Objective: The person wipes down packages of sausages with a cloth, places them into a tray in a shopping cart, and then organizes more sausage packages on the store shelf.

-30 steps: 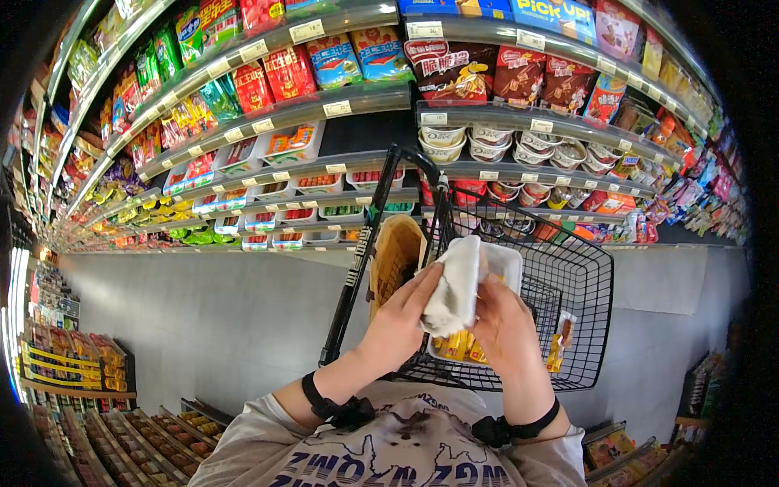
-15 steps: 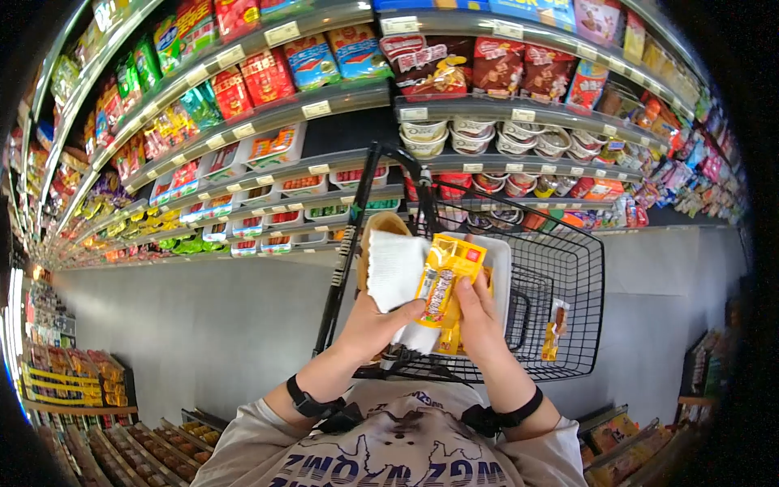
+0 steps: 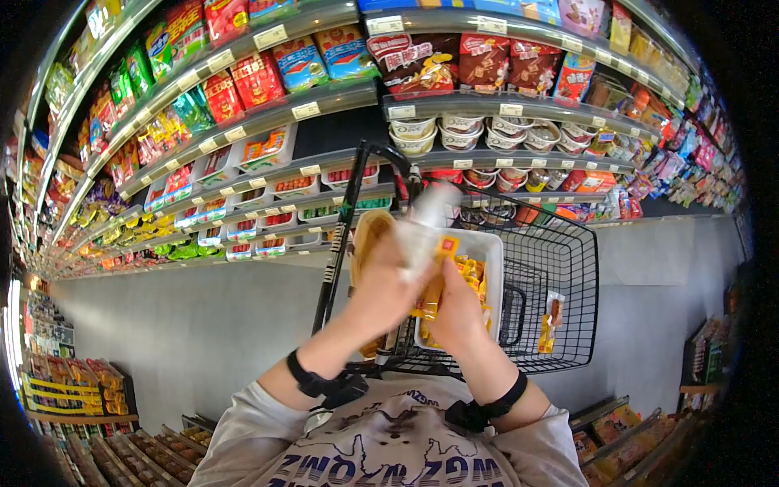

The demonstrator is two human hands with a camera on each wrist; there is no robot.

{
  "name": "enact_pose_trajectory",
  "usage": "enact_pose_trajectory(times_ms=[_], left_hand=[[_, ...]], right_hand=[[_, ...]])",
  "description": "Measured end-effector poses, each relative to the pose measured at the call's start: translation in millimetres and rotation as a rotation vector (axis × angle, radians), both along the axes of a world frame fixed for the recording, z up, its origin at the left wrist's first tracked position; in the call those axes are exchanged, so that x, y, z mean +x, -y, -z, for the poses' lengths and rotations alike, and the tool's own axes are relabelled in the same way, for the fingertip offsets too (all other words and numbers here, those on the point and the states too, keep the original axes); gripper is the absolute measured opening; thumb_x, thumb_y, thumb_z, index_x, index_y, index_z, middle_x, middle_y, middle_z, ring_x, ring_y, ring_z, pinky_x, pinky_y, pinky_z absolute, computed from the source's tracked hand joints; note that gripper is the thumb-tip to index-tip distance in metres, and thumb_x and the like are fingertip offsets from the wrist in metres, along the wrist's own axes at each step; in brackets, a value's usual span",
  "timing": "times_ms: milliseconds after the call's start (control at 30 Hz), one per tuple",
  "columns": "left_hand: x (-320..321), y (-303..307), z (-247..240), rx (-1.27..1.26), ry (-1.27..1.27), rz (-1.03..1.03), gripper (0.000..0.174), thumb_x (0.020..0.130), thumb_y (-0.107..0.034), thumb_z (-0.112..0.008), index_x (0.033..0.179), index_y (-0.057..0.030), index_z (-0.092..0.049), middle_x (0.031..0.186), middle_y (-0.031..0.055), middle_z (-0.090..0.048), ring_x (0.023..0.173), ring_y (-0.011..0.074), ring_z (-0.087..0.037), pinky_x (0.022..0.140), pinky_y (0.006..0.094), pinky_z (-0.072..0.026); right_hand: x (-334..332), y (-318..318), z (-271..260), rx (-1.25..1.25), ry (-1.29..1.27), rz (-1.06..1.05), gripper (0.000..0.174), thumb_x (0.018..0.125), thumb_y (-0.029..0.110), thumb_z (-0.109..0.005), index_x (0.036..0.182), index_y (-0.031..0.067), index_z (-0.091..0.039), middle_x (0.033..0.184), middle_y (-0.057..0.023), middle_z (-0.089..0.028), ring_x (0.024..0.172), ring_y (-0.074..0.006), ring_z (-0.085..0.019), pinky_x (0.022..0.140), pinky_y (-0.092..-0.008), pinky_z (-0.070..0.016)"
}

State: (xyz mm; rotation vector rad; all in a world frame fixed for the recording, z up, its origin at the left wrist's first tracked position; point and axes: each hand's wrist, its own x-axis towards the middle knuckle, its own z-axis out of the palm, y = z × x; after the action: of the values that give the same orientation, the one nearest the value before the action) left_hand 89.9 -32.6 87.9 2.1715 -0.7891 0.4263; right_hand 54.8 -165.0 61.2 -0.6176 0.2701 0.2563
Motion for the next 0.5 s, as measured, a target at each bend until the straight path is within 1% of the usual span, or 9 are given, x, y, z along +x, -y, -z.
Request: enact_pose_trajectory(times_ms=[33, 67, 100, 167, 200, 233, 300, 433, 500], left_hand=[[-9.8, 13.0, 7.7, 0.189, 0.038, 0.069, 0.044, 0.085, -0.018, -0.059, 0.123, 0.0024, -0.048, 0.135, 0.0275, -0.039, 0.123, 0.0423, -0.041, 0.101, 0.0460, -0.0366], [-19.6, 23.5, 3.2, 0.094, -0.216, 0.026, 0.060, 0.086, -0.020, -0.056, 0.138, -0.0004, -0.033, 0.145, 0.0255, -0.024, 0.133, 0.0395, -0.029, 0.108, 0.0452, -0.0288], [-23.5, 25.1, 3.3, 0.107, -0.243, 0.047, 0.070, 0.085, -0.020, -0.056, 0.144, -0.0037, -0.021, 0.147, 0.0224, -0.021, 0.135, 0.0370, -0.026, 0.109, 0.0462, -0.0258], [-27.7, 26.9, 5.0, 0.139, -0.217, 0.090, 0.070, 0.084, -0.020, -0.057, 0.143, -0.0036, -0.024, 0.147, 0.0201, -0.023, 0.135, 0.0357, -0.027, 0.109, 0.0459, -0.0254], [-31.7, 25.1, 4.5, 0.137, -0.223, 0.079, 0.070, 0.084, -0.020, -0.057, 0.143, -0.0036, -0.024, 0.147, 0.0201, -0.023, 0.135, 0.0357, -0.027, 0.109, 0.0459, -0.0254], [-35.8, 23.7, 3.2, 0.188, -0.190, 0.109, 0.072, 0.082, -0.019, -0.059, 0.143, -0.0043, -0.024, 0.147, 0.0194, -0.023, 0.135, 0.0354, -0.027, 0.109, 0.0457, -0.0255], [-43.4, 20.5, -0.8, 0.244, -0.156, 0.137, 0.073, 0.081, -0.018, -0.061, 0.143, -0.0049, -0.024, 0.148, 0.0187, -0.023, 0.135, 0.0352, -0.027, 0.109, 0.0454, -0.0255], [-53.9, 8.3, -2.4, 0.242, -0.227, 0.222, 0.075, 0.075, -0.006, -0.063, 0.142, -0.0083, -0.028, 0.148, 0.0157, -0.023, 0.134, 0.0331, -0.029, 0.109, 0.0452, -0.0263], [-49.1, -7.9, -5.2, 0.230, -0.350, 0.351, 0.069, 0.076, -0.005, -0.060, 0.140, -0.0088, -0.033, 0.147, 0.0149, -0.026, 0.133, 0.0305, -0.032, 0.109, 0.0449, -0.0275]], right_hand=[[2.0, -4.2, -3.4, 0.106, 0.030, 0.042, 0.043, 0.098, 0.033, -0.036, 0.132, 0.0073, -0.041, 0.128, -0.0096, -0.051, 0.117, -0.0224, -0.050, 0.101, -0.0384, -0.0389], [1.3, 0.3, -1.6, 0.034, 0.054, 0.154, 0.045, 0.097, 0.034, -0.033, 0.134, 0.0084, -0.039, 0.133, -0.0099, -0.047, 0.123, -0.0258, -0.045, 0.107, -0.0419, -0.0317], [3.9, 5.2, -1.7, 0.089, 0.080, 0.160, 0.045, 0.097, 0.034, -0.034, 0.135, 0.0096, -0.039, 0.135, -0.0110, -0.045, 0.124, -0.0277, -0.044, 0.106, -0.0423, -0.0329], [2.7, 18.5, 5.4, 0.130, 0.164, 0.151, 0.045, 0.097, 0.034, -0.035, 0.135, 0.0106, -0.039, 0.135, -0.0110, -0.045, 0.125, -0.0285, -0.043, 0.106, -0.0438, -0.0339], [2.4, 21.3, 0.8, 0.273, 0.219, 0.103, 0.044, 0.096, 0.034, -0.038, 0.134, 0.0104, -0.040, 0.135, -0.0107, -0.045, 0.124, -0.0285, -0.044, 0.105, -0.0449, -0.0347], [0.9, 25.1, -2.0, 0.280, 0.078, 0.165, 0.045, 0.096, 0.035, -0.040, 0.133, 0.0093, -0.041, 0.135, -0.0113, -0.045, 0.123, -0.0290, -0.045, 0.104, -0.0465, -0.0353], [9.6, 32.5, 9.6, 0.120, 0.250, 0.096, 0.046, 0.097, 0.035, -0.037, 0.135, 0.0083, -0.039, 0.137, -0.0115, -0.043, 0.122, -0.0293, -0.045, 0.102, -0.0481, -0.0367], [12.4, 48.3, -11.9, 0.192, 0.197, 0.102, 0.047, 0.099, 0.034, -0.032, 0.137, 0.0078, -0.036, 0.138, -0.0108, -0.042, 0.121, -0.0293, -0.045, 0.100, -0.0492, -0.0386], [13.4, 53.6, -16.5, 0.012, 0.157, 0.153, 0.047, 0.099, 0.033, -0.028, 0.138, 0.0076, -0.033, 0.138, -0.0093, -0.042, 0.121, -0.0294, -0.045, 0.097, -0.0489, -0.0405]])
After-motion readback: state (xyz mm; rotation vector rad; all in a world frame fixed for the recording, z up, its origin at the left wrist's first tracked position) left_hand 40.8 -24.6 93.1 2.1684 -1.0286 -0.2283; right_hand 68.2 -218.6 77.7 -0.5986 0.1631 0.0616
